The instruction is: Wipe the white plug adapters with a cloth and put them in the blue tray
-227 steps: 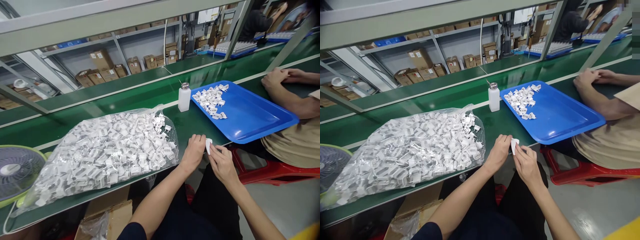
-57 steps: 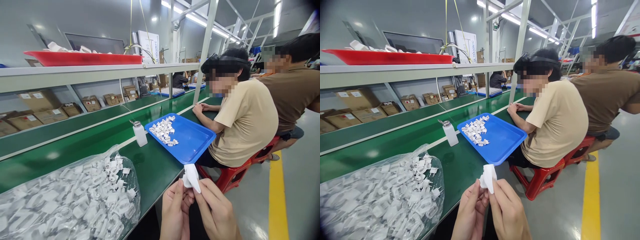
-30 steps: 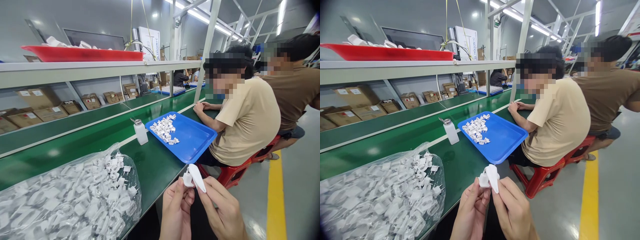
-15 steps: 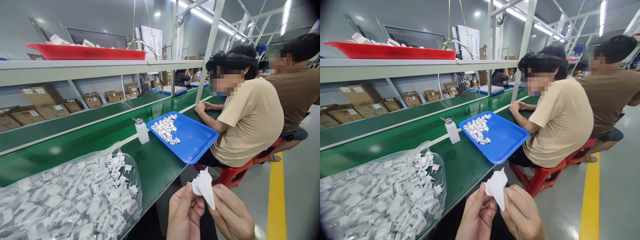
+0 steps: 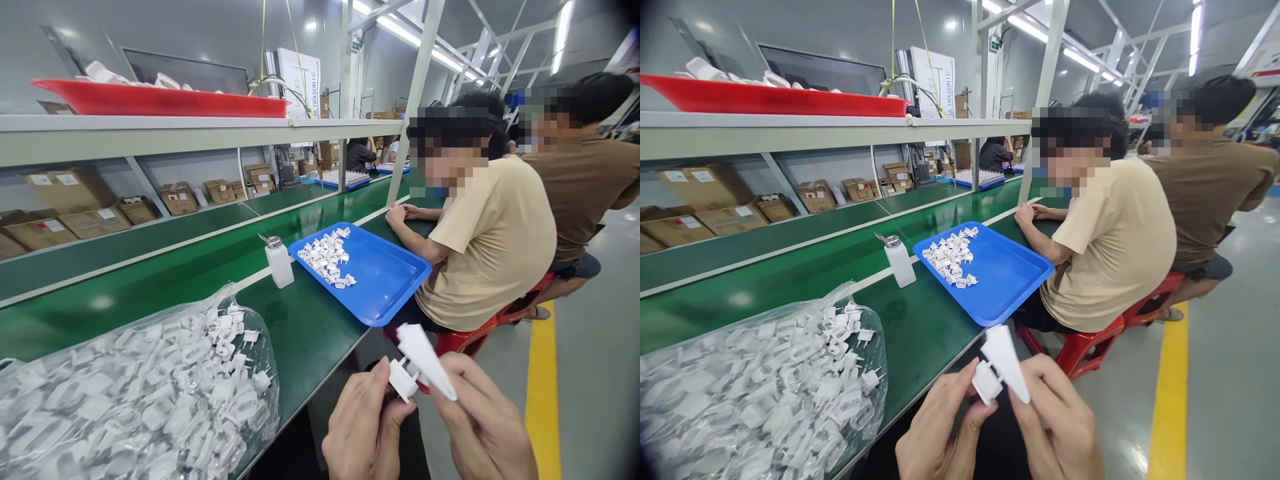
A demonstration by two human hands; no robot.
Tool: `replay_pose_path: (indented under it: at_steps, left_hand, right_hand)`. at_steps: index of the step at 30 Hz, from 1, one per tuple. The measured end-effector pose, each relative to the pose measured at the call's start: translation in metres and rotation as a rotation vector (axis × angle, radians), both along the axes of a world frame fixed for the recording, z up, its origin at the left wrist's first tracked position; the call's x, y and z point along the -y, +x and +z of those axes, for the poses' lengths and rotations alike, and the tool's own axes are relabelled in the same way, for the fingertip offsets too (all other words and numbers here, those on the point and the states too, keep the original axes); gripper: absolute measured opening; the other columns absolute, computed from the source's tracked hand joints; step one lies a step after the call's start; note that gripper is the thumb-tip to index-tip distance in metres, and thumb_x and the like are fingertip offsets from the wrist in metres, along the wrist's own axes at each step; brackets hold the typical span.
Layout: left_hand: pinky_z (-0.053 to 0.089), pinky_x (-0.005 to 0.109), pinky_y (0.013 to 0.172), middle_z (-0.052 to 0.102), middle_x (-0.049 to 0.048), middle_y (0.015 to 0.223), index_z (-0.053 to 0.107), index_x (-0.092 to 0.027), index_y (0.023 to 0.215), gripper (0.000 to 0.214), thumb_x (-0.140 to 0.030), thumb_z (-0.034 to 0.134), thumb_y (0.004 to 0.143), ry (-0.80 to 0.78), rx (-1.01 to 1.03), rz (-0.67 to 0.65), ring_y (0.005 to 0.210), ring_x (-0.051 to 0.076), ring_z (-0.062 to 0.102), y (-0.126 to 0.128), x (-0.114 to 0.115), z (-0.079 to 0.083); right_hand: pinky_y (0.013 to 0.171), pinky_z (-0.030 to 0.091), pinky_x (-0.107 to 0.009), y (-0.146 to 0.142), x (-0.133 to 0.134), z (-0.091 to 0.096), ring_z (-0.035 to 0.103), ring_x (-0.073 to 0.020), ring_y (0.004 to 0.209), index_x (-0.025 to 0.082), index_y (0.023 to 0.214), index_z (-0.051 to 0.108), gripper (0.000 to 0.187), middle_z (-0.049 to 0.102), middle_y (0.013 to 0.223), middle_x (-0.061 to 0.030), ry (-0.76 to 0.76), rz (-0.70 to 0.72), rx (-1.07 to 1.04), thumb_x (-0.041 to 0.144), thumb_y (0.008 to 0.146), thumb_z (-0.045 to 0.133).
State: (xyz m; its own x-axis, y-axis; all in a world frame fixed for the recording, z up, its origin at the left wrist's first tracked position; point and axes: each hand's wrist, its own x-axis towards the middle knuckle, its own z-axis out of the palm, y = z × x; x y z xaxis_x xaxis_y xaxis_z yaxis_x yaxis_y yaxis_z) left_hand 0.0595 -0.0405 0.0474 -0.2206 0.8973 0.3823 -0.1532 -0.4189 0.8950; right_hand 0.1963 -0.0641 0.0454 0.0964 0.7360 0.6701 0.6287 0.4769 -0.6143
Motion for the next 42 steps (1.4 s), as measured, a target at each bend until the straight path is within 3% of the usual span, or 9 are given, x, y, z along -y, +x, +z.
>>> replay_pose_path:
  at_steps: [3, 8, 15, 21, 26, 30, 35, 38, 42]
  left_hand:
    - [0.055, 0.036, 0.084, 0.082, 0.0046, 0.087, 0.084, -0.032, 0.098, 0.036, -0.008, 0.085, 0.071, -0.038, -0.015, 0.011, 0.083, 0.028, 0.073, -0.001, 0.001, -0.003]
    - [0.055, 0.033, 0.083, 0.082, 0.007, 0.09, 0.085, -0.029, 0.098, 0.023, -0.02, 0.084, 0.076, -0.017, -0.001, 0.011, 0.083, 0.027, 0.073, -0.006, -0.007, -0.006]
    - [0.055, 0.027, 0.069, 0.075, 0.0037, 0.074, 0.083, -0.024, 0.091, 0.023, -0.028, 0.09, 0.07, -0.174, -0.094, -0.002, 0.067, 0.02, 0.067, -0.011, -0.022, -0.01]
    - [0.056, 0.035, 0.082, 0.074, 0.0108, 0.108, 0.068, -0.019, 0.121, 0.03, -0.024, 0.065, 0.092, -0.061, -0.68, -0.116, 0.085, 0.022, 0.07, 0.018, -0.103, -0.018]
    - [0.047, 0.047, 0.104, 0.071, 0.0123, 0.115, 0.069, -0.016, 0.111, 0.027, -0.005, 0.064, 0.088, -0.024, -0.799, -0.218, 0.115, 0.028, 0.064, 0.06, -0.185, -0.023]
    - [0.047, 0.053, 0.105, 0.069, 0.0115, 0.12, 0.066, -0.015, 0.12, 0.032, -0.015, 0.069, 0.089, -0.061, -0.81, -0.291, 0.118, 0.029, 0.063, 0.068, -0.211, -0.028]
    - [0.04, 0.046, 0.111, 0.059, 0.0199, 0.142, 0.05, -0.014, 0.145, 0.055, -0.017, 0.062, 0.091, -0.076, -0.682, -0.363, 0.136, 0.033, 0.051, 0.047, -0.168, -0.018]
    - [0.053, 0.036, 0.092, 0.074, 0.0131, 0.118, 0.053, -0.019, 0.141, 0.046, -0.044, 0.038, 0.105, -0.138, -0.554, -0.517, 0.106, 0.024, 0.069, 0.026, -0.112, -0.012]
    - [0.051, 0.036, 0.087, 0.077, 0.0117, 0.096, 0.066, -0.018, 0.126, 0.057, -0.063, 0.043, 0.099, -0.408, -0.016, -0.816, 0.091, 0.025, 0.071, 0.002, -0.06, -0.009]
  right_hand:
    - [0.068, 0.053, -0.026, -0.001, 0.001, 0.015, 0.061, -0.0167, 0.077, 0.021, 0.116, 0.067, 0.03, 0.062, 0.09, -0.006, -0.009, 0.172, 0.148, 0.007, 0.096, 0.05]
    - [0.056, 0.049, -0.027, 0.013, 0.008, 0.019, 0.057, -0.0167, 0.064, 0.022, 0.087, 0.067, 0.02, 0.06, 0.072, -0.0033, -0.099, 0.304, 0.152, 0.012, 0.095, 0.052]
    - [0.071, 0.063, -0.033, 0.038, 0.01, -0.028, 0.072, -0.0287, 0.093, 0.02, 0.088, 0.077, 0.019, 0.077, 0.1, -0.0093, -0.356, -0.195, -1.091, 0.038, 0.084, 0.074]
    - [0.09, 0.061, -0.034, 0.04, 0.003, -0.018, 0.066, -0.0312, 0.118, 0.017, 0.1, 0.081, 0.037, 0.078, 0.114, -0.0089, -0.516, -0.121, -1.43, 0.044, 0.075, 0.083]
    - [0.1, 0.056, -0.036, 0.032, 0.005, -0.004, 0.065, -0.0318, 0.12, 0.018, 0.099, 0.083, 0.048, 0.079, 0.113, -0.0092, -0.518, -0.132, -1.383, 0.051, 0.065, 0.09]
    - [0.094, 0.056, -0.037, 0.026, 0.005, 0.001, 0.07, -0.03, 0.104, 0.02, 0.099, 0.084, 0.045, 0.08, 0.1, -0.0089, -0.484, -0.08, -1.24, 0.054, 0.07, 0.087]
    - [0.074, 0.053, -0.026, 0.022, 0.001, -0.002, 0.066, -0.0215, 0.08, 0.022, 0.099, 0.085, 0.043, 0.077, 0.08, -0.0057, -0.46, -0.1, -1.036, 0.056, 0.075, 0.082]
    - [0.066, 0.048, -0.024, 0.021, -0.002, -0.006, 0.059, -0.018, 0.071, 0.024, 0.094, 0.086, 0.037, 0.071, 0.071, -0.0034, -0.472, -0.086, -0.947, 0.053, 0.074, 0.084]
    - [0.058, 0.046, -0.025, 0.018, -0.011, -0.007, 0.056, -0.0174, 0.064, 0.025, 0.083, 0.086, 0.024, 0.064, 0.066, -0.0031, -0.448, 0.051, -0.826, 0.047, 0.075, 0.083]
